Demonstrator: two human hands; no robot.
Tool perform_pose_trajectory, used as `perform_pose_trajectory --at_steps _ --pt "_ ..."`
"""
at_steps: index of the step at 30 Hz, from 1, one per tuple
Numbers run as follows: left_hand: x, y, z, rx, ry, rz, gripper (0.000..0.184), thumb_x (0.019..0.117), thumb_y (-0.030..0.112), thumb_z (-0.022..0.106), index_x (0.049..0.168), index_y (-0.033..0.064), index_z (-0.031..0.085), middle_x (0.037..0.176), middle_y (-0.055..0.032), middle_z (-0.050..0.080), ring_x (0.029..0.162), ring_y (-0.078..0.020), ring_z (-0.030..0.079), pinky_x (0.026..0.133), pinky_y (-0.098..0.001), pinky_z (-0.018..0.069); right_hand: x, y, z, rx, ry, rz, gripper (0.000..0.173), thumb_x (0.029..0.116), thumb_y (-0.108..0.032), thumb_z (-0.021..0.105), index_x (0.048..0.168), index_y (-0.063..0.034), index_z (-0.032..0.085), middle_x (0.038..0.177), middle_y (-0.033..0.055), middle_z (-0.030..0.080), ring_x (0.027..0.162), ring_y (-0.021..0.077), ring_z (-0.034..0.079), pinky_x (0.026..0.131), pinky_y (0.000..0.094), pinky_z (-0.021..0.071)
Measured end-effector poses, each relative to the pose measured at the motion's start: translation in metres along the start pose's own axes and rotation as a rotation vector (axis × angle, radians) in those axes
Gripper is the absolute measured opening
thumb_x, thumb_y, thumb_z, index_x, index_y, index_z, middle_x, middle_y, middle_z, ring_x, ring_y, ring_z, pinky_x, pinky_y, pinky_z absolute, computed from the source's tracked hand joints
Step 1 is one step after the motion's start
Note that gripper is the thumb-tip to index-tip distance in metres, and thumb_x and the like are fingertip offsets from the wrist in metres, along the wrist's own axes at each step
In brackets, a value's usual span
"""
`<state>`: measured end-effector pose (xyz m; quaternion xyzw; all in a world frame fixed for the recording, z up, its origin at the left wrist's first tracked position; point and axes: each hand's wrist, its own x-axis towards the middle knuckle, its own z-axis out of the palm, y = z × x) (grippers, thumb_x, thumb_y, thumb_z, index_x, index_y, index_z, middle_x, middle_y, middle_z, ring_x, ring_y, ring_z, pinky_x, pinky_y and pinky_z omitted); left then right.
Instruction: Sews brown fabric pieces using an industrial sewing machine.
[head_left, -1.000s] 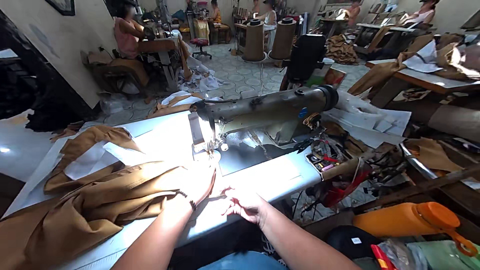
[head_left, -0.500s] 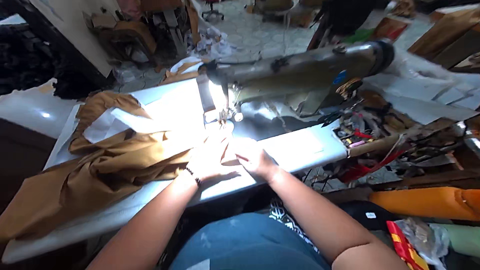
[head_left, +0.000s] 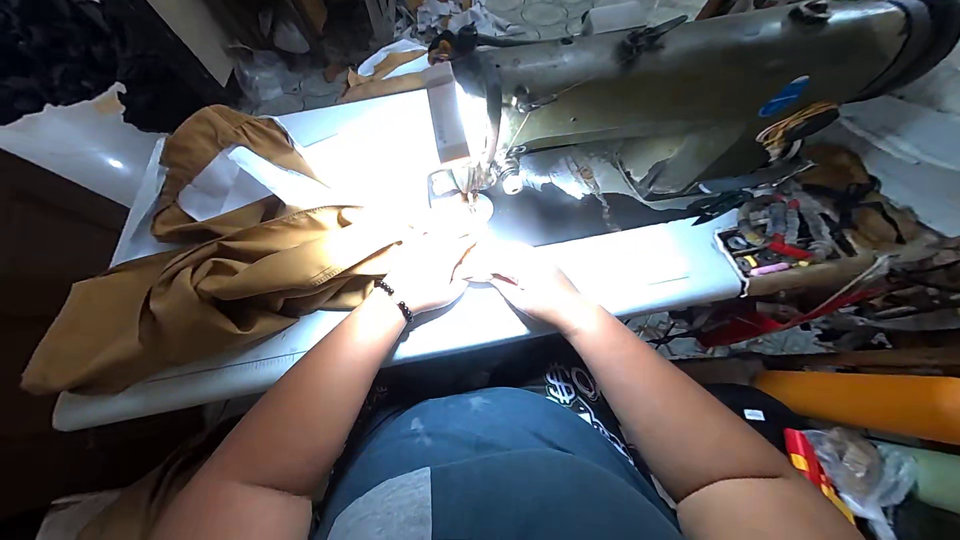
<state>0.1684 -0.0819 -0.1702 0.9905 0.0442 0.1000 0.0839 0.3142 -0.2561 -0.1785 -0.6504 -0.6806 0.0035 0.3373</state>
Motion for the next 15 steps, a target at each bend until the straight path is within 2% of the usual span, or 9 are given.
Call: perform_pose_trajectory --at_steps 3,5,9,15 --pt "0.0 -0.006 -0.003 -0.063 -0.08 -0.03 0.065 0.0896 0.038 0.058 0.149 0.0117 0.054 0.151 -0.0078 0.054 0.141 -0.0307 0.048 0.117 -0.0569 0.0313 0.004 0.003 -0.004 0.037 -0.029 -0.013 0.019 0.0965 -0.012 0.063 0.108 -0.0088 0.078 0.116 0.0079 0.074 0.117 0.0223 0.066 0.105 0.0406 0.0506" --pt "0.003 -0.009 -0.003 -0.082 -0.081 -0.034 0.066 0.0889 0.041 0.059 0.148 0.0123 0.054 0.151 -0.0075 0.055 0.139 -0.03 0.05 0.116 -0.0569 0.0334 0.007 0.004 -0.006 0.036 -0.042 -0.005 0.018 0.0953 -0.009 0.064 0.107 -0.0081 0.078 0.114 0.0093 0.074 0.115 0.0249 0.067 0.103 0.0418 0.0513" --pt "0.015 -0.015 -0.006 -0.089 -0.085 -0.063 0.069 0.0899 0.046 0.06 0.149 0.0106 0.053 0.15 -0.0107 0.054 0.138 -0.0313 0.051 0.112 -0.0563 0.0383 0.018 0.01 -0.005 0.047 -0.046 0.013 0.02 0.099 -0.01 0.06 0.108 -0.006 0.077 0.116 0.0109 0.074 0.119 0.0263 0.066 0.108 0.041 0.0483" --pt "0.023 -0.021 -0.006 -0.074 -0.072 -0.108 0.071 0.0917 0.054 0.06 0.148 0.0117 0.054 0.147 -0.0128 0.056 0.138 -0.0323 0.051 0.114 -0.055 0.0365 0.026 0.019 -0.002 0.037 -0.011 0.003 0.021 0.1005 -0.013 0.059 0.108 -0.0061 0.078 0.113 0.012 0.074 0.114 0.0251 0.067 0.105 0.0386 0.0505"
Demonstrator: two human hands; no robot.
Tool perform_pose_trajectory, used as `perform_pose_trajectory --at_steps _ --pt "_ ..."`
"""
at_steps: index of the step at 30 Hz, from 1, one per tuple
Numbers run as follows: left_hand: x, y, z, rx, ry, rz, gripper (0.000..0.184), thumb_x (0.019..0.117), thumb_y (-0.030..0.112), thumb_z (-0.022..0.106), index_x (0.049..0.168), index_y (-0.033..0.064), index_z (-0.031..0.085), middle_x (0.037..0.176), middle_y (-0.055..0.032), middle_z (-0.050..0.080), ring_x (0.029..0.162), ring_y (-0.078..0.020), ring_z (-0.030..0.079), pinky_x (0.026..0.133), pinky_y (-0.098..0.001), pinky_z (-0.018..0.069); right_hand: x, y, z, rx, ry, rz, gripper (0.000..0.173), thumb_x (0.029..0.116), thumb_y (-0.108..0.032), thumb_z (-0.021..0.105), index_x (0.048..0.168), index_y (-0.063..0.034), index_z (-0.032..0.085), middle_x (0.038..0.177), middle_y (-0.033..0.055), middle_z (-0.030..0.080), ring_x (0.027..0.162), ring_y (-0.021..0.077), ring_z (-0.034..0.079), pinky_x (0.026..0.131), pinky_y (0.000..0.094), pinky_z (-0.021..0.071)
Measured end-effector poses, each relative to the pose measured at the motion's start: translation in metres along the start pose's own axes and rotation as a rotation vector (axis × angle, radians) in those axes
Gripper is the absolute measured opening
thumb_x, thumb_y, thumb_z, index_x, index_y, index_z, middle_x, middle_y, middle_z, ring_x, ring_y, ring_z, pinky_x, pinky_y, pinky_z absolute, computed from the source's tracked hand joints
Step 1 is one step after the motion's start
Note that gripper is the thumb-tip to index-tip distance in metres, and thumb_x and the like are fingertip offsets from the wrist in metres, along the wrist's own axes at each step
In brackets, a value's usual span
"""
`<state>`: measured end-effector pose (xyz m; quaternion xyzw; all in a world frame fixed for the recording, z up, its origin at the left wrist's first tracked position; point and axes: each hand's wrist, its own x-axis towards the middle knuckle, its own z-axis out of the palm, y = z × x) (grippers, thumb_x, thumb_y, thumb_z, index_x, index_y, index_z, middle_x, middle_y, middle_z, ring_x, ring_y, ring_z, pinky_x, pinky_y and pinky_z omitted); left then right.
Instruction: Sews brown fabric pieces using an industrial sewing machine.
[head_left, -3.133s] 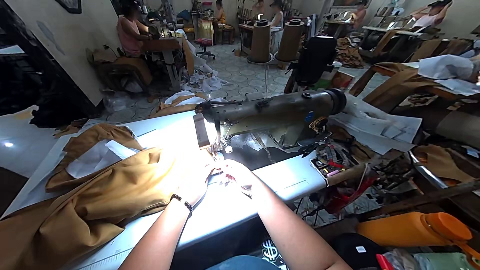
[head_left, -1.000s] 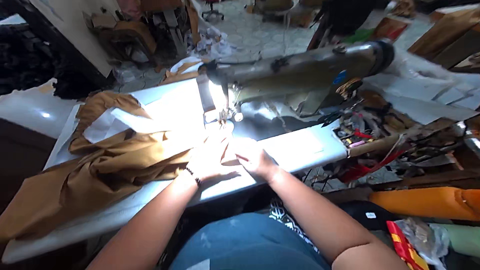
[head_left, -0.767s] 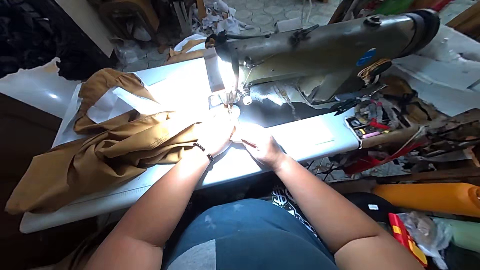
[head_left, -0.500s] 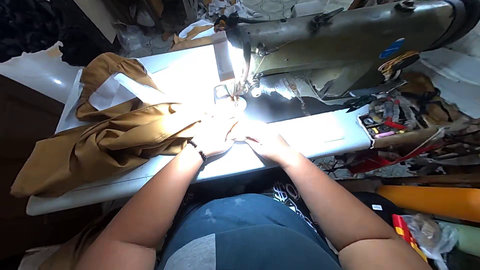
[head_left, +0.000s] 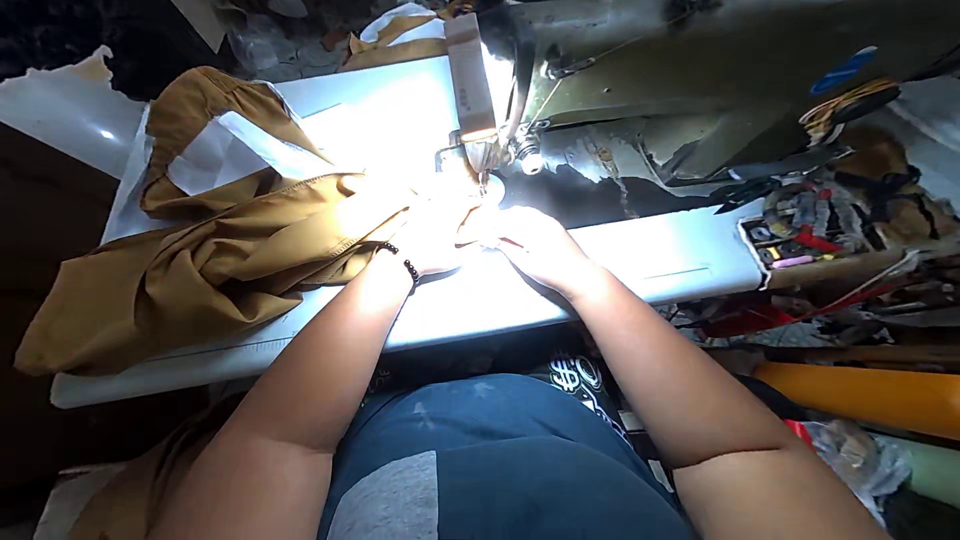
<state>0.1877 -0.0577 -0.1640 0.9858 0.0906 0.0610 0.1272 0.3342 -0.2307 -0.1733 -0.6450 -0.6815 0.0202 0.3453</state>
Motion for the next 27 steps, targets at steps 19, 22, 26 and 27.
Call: perform_pose_trajectory --at_steps 19,22,26,27 --pt "0.029 -0.04 0.047 0.035 0.488 0.096 0.056 0.0988 0.056 0.049 0.128 0.0131 0.069 0.121 -0.0091 0.071 0.114 -0.0257 0.066 0.103 -0.0476 0.0477 0.022 0.006 -0.004 -0.027 -0.145 0.143 0.025 0.1045 -0.016 0.054 0.12 -0.0131 0.073 0.128 0.0062 0.069 0.123 0.0226 0.063 0.102 0.0509 0.0497" --pt "0.027 -0.005 -0.005 -0.089 0.096 -0.106 0.054 0.0971 0.046 0.056 0.138 0.0112 0.062 0.134 -0.0124 0.066 0.128 -0.0292 0.059 0.11 -0.0548 0.0422 0.009 0.0 -0.036 -0.029 -0.048 0.143 0.022 0.0988 -0.015 0.06 0.11 -0.0054 0.077 0.118 0.0111 0.073 0.114 0.0217 0.068 0.102 0.0415 0.0533" --pt "0.025 -0.002 -0.002 -0.077 0.183 -0.106 0.046 0.0985 0.047 0.056 0.13 0.0164 0.068 0.135 -0.0087 0.065 0.131 -0.0261 0.057 0.111 -0.0519 0.0426 -0.012 0.015 -0.142 -0.074 0.562 0.094 0.025 0.1032 -0.015 0.059 0.11 0.0067 0.069 0.111 0.0134 0.071 0.1 0.0153 0.069 0.09 0.0331 0.0583" --pt "0.025 -0.001 -0.001 -0.07 0.191 -0.119 0.046 0.0989 0.05 0.054 0.128 0.0179 0.069 0.135 -0.0076 0.064 0.132 -0.0255 0.056 0.113 -0.0521 0.0416 -0.015 0.024 -0.178 -0.049 0.709 0.138 0.025 0.1057 -0.019 0.056 0.116 0.0021 0.064 0.114 0.0033 0.069 0.1 0.0073 0.067 0.09 0.0301 0.0581"
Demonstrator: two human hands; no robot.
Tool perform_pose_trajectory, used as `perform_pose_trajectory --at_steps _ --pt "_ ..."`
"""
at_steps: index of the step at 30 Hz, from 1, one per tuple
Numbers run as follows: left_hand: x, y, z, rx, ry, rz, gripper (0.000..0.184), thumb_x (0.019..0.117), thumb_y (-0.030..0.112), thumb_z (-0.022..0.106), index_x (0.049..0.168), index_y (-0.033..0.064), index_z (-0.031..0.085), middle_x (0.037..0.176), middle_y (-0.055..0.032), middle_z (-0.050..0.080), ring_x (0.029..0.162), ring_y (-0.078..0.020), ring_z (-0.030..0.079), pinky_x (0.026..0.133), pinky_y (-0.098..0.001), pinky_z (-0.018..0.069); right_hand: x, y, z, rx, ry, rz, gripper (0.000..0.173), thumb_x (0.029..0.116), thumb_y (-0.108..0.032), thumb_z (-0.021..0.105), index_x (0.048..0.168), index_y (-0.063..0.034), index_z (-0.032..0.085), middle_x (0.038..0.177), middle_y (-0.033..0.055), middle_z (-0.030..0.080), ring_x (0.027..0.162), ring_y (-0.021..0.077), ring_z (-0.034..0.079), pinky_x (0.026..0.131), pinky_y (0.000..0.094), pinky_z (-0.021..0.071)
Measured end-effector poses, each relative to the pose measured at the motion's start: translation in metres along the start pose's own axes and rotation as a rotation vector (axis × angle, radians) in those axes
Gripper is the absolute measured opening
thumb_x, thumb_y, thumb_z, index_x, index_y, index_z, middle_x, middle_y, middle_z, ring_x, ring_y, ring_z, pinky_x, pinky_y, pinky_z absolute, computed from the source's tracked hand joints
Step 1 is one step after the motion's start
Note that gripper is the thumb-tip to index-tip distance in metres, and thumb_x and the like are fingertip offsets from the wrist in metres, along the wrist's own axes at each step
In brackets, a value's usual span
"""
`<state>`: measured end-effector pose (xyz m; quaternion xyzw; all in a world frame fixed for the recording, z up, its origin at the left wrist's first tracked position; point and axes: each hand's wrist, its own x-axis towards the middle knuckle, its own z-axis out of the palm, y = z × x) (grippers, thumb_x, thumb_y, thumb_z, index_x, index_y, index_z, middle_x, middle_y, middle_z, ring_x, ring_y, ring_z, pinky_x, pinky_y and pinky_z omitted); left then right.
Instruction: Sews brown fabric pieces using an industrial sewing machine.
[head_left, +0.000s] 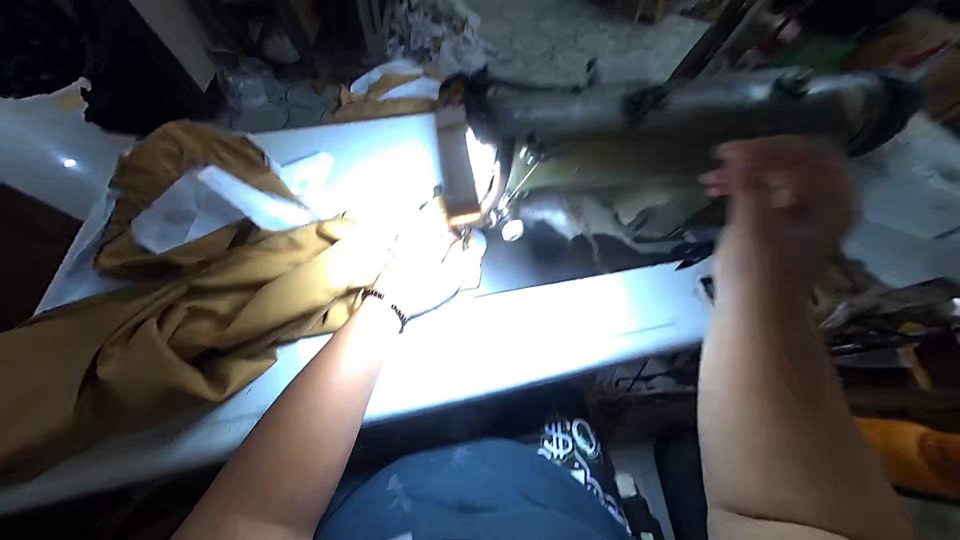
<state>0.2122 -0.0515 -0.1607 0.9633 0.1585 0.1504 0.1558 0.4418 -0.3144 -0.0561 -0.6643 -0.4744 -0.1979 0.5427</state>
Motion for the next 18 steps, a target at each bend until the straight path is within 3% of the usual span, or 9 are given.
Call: perform_pose_trajectory --at_steps 1,2,4,7,9,11,13,16,18 --pt "0.001 0.001 0.0 0.013 -0.006 -0.015 0.048 0.1003 0.054 0.051 0.126 0.0186 0.07 0.134 -0.0065 0.066 0.131 -0.0249 0.057 0.113 -0.0526 0.0424 0.024 0.009 -0.025 0.004 0.152 0.049 0.025 0.1065 -0.023 0.053 0.118 -0.0021 0.061 0.112 -0.0041 0.068 0.098 0.0018 0.066 0.087 0.0268 0.0576" --pt "0.003 0.001 0.0 0.013 -0.026 -0.017 0.049 0.1026 0.054 0.049 0.128 0.017 0.069 0.136 -0.0079 0.065 0.132 -0.0263 0.056 0.114 -0.0535 0.0407 0.05 0.021 -0.048 -0.024 0.287 0.096 0.027 0.106 -0.024 0.051 0.12 -0.0015 0.058 0.111 -0.0031 0.066 0.096 0.0012 0.065 0.085 0.0251 0.056" --pt "0.004 -0.004 0.0 0.036 -0.055 -0.025 0.053 0.1053 0.054 0.04 0.131 0.0171 0.068 0.134 -0.0077 0.066 0.129 -0.0258 0.059 0.111 -0.0524 0.0429 0.097 0.051 -0.085 -0.209 0.386 0.258 0.04 0.1045 -0.023 0.049 0.131 0.0066 0.054 0.123 0.0143 0.062 0.108 0.0111 0.062 0.095 0.028 0.0515" --pt "0.002 -0.028 0.012 0.083 -0.055 -0.059 0.059 0.1024 0.057 0.038 0.136 0.0175 0.065 0.131 -0.0088 0.068 0.125 -0.0274 0.061 0.107 -0.0514 0.0444 0.136 0.107 -0.112 -0.57 0.16 0.591 0.058 0.1039 -0.033 0.052 0.147 0.0046 0.046 0.147 0.0335 0.048 0.139 0.0433 0.047 0.115 0.0589 0.0369" --pt "0.003 -0.017 0.012 0.046 -0.032 -0.059 0.056 0.103 0.058 0.039 0.137 0.022 0.065 0.139 -0.0037 0.064 0.133 -0.0226 0.056 0.114 -0.0494 0.0408 0.135 0.13 -0.103 -0.592 0.025 0.807 0.06 0.1077 -0.042 0.046 0.146 0.0051 0.047 0.144 0.039 0.047 0.138 0.0541 0.043 0.109 0.0729 0.0329" --pt "0.006 -0.007 0.01 0.004 0.014 -0.036 0.05 0.1034 0.054 0.041 0.131 0.0222 0.068 0.135 -0.0006 0.066 0.131 -0.019 0.058 0.112 -0.0478 0.0428 0.124 0.138 -0.096 -0.52 0.078 0.848 0.057 0.1097 -0.042 0.041 0.135 0.0058 0.058 0.137 0.0363 0.055 0.133 0.0507 0.049 0.106 0.0713 0.0346" --pt "0.006 -0.003 0.008 0.033 -0.013 -0.056 0.049 0.1031 0.053 0.041 0.132 0.0224 0.067 0.14 -0.0016 0.063 0.136 -0.0209 0.054 0.114 -0.0504 0.0394 0.095 0.141 -0.092 -0.466 0.191 0.749 0.056 0.1116 -0.039 0.035 0.135 0.0073 0.057 0.137 0.0346 0.055 0.134 0.0453 0.051 0.11 0.0638 0.0359" --pt "0.01 -0.003 0.004 0.111 -0.119 -0.077 0.058 0.1014 0.05 0.039 0.148 0.0193 0.054 0.16 -0.0067 0.044 0.152 -0.0257 0.034 0.123 -0.0525 0.0258 0.017 0.144 -0.08 -0.586 0.246 0.682 0.05 0.1133 -0.025 0.029 0.137 0.0109 0.054 0.141 0.036 0.052 0.138 0.0467 0.048 0.117 0.06 0.0339" --pt "0.017 0.009 -0.018 0.106 -0.205 -0.079 0.06 0.1014 0.05 0.043 0.149 0.0147 0.053 0.159 -0.0127 0.044 0.151 -0.0319 0.034 0.122 -0.0559 0.0248 -0.009 0.141 -0.083 -0.604 0.258 0.702 0.046 0.1118 -0.02 0.031 0.135 0.0118 0.056 0.142 0.0353 0.052 0.139 0.0452 0.047 0.119 0.0553 0.0327"
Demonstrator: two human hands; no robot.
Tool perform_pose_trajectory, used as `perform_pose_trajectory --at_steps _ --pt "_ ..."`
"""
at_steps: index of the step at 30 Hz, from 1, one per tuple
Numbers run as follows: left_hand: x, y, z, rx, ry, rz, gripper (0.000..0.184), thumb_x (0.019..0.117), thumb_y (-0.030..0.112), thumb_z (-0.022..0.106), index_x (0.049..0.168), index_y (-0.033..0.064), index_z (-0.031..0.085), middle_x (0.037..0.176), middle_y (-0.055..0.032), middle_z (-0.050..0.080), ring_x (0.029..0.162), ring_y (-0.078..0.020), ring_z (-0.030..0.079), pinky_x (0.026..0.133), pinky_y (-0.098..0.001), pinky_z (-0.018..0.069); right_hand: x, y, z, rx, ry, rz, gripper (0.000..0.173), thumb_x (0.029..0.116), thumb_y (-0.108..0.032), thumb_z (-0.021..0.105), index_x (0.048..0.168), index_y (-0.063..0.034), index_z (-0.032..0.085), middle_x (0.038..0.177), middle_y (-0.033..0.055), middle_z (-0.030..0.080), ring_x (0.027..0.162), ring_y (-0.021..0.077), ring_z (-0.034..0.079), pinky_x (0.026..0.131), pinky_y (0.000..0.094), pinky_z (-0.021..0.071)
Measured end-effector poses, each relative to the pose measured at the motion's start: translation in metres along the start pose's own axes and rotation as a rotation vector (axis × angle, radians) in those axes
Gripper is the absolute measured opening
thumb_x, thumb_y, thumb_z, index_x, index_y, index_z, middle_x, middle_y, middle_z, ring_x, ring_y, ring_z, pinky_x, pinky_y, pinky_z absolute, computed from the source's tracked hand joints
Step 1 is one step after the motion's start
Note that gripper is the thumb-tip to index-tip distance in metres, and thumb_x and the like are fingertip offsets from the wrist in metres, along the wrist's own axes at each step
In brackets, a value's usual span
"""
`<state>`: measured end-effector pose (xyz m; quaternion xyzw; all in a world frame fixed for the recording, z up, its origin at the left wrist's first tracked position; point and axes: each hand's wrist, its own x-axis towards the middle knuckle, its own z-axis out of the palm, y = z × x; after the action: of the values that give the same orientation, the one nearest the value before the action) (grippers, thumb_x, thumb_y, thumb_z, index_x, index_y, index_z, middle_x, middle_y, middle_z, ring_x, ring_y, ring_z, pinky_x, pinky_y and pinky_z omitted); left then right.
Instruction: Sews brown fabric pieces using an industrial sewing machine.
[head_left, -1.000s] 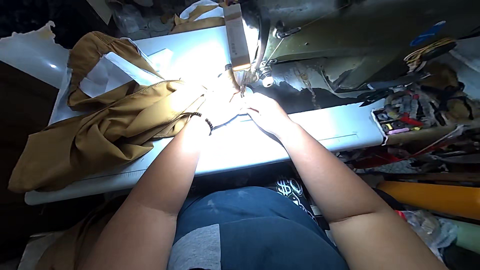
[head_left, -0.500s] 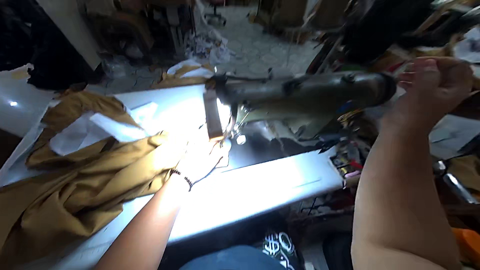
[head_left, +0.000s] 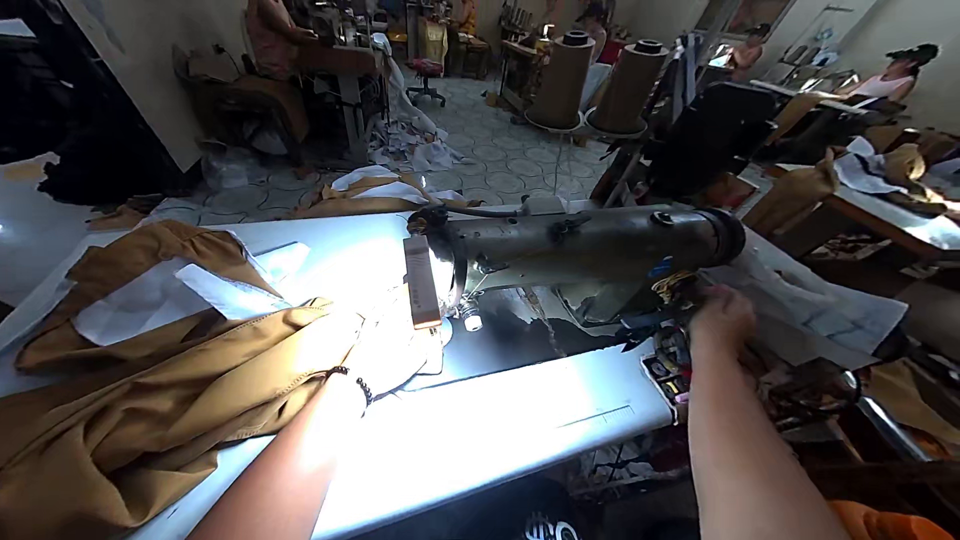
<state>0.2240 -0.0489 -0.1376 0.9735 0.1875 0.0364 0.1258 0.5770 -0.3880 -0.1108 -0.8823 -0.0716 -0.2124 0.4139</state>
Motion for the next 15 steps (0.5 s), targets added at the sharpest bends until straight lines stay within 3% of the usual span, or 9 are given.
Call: perform_pose_trajectory --at_steps 2,4,5,6,9,11,12,13,15 --pt "-0.002 0.014 -0.027 0.0 -0.128 0.007 0.058 0.1059 0.044 0.043 0.149 0.0051 0.051 0.153 -0.0226 0.047 0.145 -0.0419 0.041 0.116 -0.0618 0.0288 0.0 -0.005 -0.014 0.071 0.044 -0.037 0.046 0.1119 -0.021 0.033 0.134 0.013 0.054 0.14 0.0353 0.052 0.137 0.0431 0.048 0.117 0.0515 0.0353" --pt "0.003 0.003 -0.011 -0.014 -0.024 0.05 0.054 0.103 0.043 0.045 0.14 0.0054 0.059 0.147 -0.021 0.054 0.141 -0.0406 0.046 0.115 -0.0615 0.0321 0.015 -0.017 -0.027 0.146 0.049 -0.122 0.05 0.1121 -0.027 0.035 0.137 0.0134 0.049 0.141 0.0359 0.05 0.137 0.0421 0.048 0.116 0.0504 0.0365" --pt "0.005 -0.001 -0.005 -0.016 -0.011 0.048 0.056 0.103 0.044 0.044 0.145 0.0086 0.056 0.153 -0.0175 0.05 0.146 -0.0371 0.041 0.119 -0.0603 0.0274 0.027 -0.023 -0.03 0.188 0.029 -0.131 0.052 0.1118 -0.03 0.035 0.141 0.0125 0.044 0.142 0.0357 0.049 0.136 0.0406 0.048 0.115 0.0492 0.0376" --pt "0.005 0.0 -0.004 -0.001 0.016 0.072 0.055 0.1032 0.043 0.044 0.143 0.0067 0.057 0.149 -0.0202 0.053 0.142 -0.0409 0.045 0.115 -0.063 0.0314 0.041 -0.027 -0.032 0.226 0.007 -0.097 0.055 0.1116 -0.033 0.035 0.146 0.01 0.039 0.143 0.0344 0.048 0.135 0.0383 0.05 0.113 0.0478 0.0395" --pt "0.002 0.006 -0.011 0.052 0.019 0.071 0.051 0.107 0.04 0.039 0.142 0.0083 0.058 0.148 -0.0193 0.055 0.138 -0.0413 0.05 0.11 -0.0619 0.0377 0.072 -0.038 -0.027 0.198 -0.092 0.047 0.068 0.1101 -0.051 0.032 0.149 0.0052 0.039 0.141 0.0336 0.052 0.129 0.0415 0.055 0.107 0.0568 0.0436" --pt "0.003 0.003 -0.01 0.035 -0.008 -0.001 0.051 0.1093 0.039 0.034 0.145 0.0101 0.056 0.153 -0.0156 0.051 0.144 -0.0367 0.045 0.116 -0.0598 0.0328 0.074 -0.046 -0.014 0.117 -0.092 0.071 0.071 0.1103 -0.053 0.03 0.137 0.0085 0.053 0.134 0.0365 0.056 0.129 0.047 0.054 0.107 0.0649 0.0385" --pt "0.005 -0.006 -0.002 0.016 -0.016 -0.066 0.054 0.1089 0.044 0.032 0.148 0.0148 0.054 0.158 -0.0088 0.047 0.15 -0.0292 0.037 0.122 -0.0564 0.0254 0.068 -0.047 -0.007 0.104 -0.042 0.065 0.07 0.1108 -0.052 0.03 0.132 0.0092 0.057 0.131 0.0364 0.058 0.128 0.0468 0.055 0.107 0.0648 0.0386" --pt "0.008 -0.015 0.001 -0.007 -0.072 -0.12 0.058 0.1091 0.049 0.029 0.154 0.0175 0.048 0.165 -0.0041 0.037 0.156 -0.0246 0.026 0.126 -0.0543 0.0155 0.059 -0.044 0.0 0.142 0.01 0.053 0.068 0.1114 -0.049 0.03 0.133 0.0085 0.057 0.132 0.0345 0.059 0.13 0.0434 0.056 0.11 0.0611 0.0396" --pt "0.015 -0.034 0.007 0.006 -0.108 -0.144 0.061 0.1087 0.053 0.025 0.161 0.024 0.037 0.17 -0.001 0.027 0.159 -0.0232 0.013 0.126 -0.0558 0.0077 0.047 -0.036 0.012 0.299 0.091 0.017 0.064 0.112 -0.047 0.029 0.135 0.0058 0.057 0.131 0.0289 0.061 0.126 0.0339 0.059 0.109 0.0525 0.0448"
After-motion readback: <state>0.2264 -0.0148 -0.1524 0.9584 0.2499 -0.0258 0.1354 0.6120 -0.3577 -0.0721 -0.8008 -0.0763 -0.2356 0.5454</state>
